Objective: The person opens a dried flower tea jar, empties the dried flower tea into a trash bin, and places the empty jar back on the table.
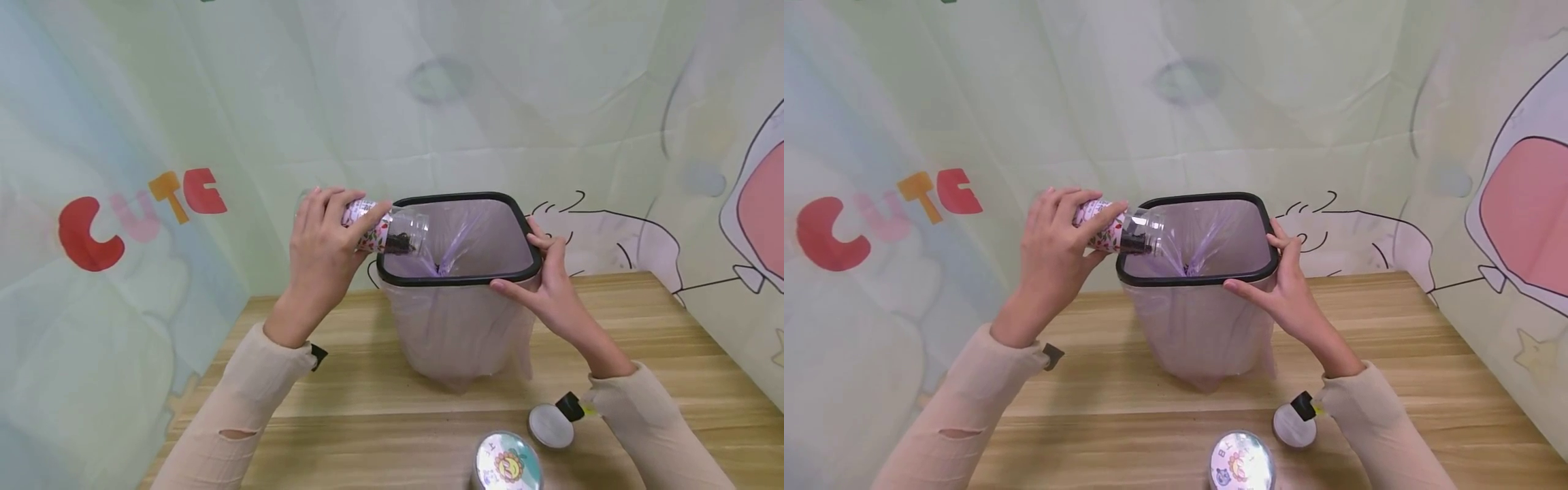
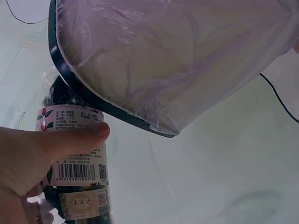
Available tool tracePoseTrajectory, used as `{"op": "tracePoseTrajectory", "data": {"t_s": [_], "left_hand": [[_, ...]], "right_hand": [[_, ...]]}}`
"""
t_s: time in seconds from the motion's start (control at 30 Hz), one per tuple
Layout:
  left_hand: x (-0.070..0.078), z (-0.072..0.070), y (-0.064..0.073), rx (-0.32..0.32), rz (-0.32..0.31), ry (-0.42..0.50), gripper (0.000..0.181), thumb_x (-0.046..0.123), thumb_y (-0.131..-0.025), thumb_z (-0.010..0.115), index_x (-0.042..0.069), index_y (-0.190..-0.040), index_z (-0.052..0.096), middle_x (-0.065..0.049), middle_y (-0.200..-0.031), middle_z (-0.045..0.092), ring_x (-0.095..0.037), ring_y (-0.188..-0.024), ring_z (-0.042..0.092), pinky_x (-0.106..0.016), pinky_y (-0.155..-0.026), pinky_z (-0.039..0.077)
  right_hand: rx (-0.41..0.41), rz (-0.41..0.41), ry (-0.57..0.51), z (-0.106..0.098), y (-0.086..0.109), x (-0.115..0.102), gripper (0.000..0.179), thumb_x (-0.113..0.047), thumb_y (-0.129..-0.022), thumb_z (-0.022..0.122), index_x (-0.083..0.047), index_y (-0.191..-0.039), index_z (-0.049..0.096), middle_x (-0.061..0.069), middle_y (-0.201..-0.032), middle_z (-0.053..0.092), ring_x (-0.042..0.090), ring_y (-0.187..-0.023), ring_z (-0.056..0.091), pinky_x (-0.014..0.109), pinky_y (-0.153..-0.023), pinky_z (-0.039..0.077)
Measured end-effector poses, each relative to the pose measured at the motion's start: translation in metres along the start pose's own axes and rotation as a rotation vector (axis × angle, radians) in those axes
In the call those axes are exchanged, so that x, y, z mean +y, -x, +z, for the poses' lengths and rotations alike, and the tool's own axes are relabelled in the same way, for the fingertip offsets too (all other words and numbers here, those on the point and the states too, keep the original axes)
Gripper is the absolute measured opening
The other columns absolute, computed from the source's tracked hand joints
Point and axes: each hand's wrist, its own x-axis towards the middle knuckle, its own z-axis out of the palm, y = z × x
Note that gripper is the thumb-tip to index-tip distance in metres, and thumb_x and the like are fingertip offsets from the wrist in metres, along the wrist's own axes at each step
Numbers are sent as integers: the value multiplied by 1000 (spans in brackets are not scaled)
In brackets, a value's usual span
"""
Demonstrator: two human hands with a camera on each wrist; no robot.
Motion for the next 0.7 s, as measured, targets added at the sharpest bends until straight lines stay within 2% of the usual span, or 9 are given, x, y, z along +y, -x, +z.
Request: {"op": "tracePoseTrajectory", "data": {"t_s": [0.7], "left_hand": [[0, -2, 1, -13, 28, -16, 71, 3, -68, 91, 28, -130, 67, -16, -127, 60, -39, -121, 50, -49, -117, 23]], "right_hand": [[1, 5, 18, 0, 0, 0, 68, -7, -87, 77, -1, -125, 22, -4, -165, 6, 26, -145, 27, 14, -98, 41]]}}
